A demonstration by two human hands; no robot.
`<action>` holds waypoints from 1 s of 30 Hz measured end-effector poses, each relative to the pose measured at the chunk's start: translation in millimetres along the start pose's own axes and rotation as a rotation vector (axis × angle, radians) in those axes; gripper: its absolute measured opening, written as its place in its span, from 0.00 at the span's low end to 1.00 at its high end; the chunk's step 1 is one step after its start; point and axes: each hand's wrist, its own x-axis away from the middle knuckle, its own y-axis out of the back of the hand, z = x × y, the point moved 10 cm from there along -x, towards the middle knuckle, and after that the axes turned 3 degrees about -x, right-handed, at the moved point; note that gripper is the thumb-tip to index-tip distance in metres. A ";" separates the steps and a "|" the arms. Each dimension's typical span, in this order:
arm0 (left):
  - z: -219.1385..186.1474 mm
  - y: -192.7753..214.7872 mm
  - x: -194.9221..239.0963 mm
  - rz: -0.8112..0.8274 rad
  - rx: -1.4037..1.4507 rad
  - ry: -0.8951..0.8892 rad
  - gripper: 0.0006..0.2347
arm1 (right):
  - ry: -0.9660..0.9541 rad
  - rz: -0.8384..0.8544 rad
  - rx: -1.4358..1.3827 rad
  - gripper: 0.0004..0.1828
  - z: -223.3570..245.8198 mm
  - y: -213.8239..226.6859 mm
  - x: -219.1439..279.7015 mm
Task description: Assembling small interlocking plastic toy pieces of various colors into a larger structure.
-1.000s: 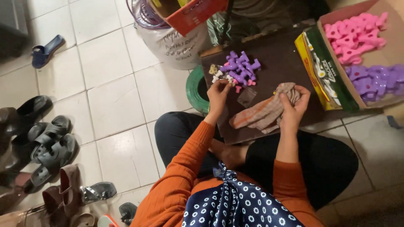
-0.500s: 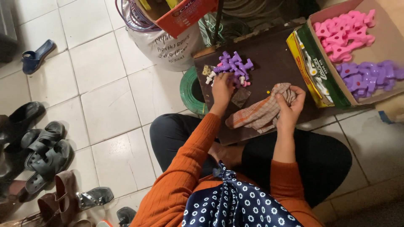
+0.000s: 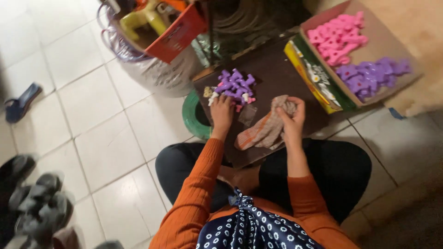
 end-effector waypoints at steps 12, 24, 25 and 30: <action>-10.1 12.3 37.1 0.130 1.278 0.623 0.05 | 0.107 0.309 0.207 0.18 27.6 -59.0 25.1; -18.8 -16.3 62.5 0.234 1.644 0.802 0.03 | 0.386 0.489 0.423 0.13 37.8 -98.4 45.1; -25.8 -3.3 59.5 0.230 1.645 0.802 0.03 | 0.389 0.492 0.423 0.13 34.1 -95.9 41.8; -60.8 94.8 33.0 0.004 1.058 0.187 0.04 | 0.013 0.393 0.084 0.09 -13.9 -66.5 22.3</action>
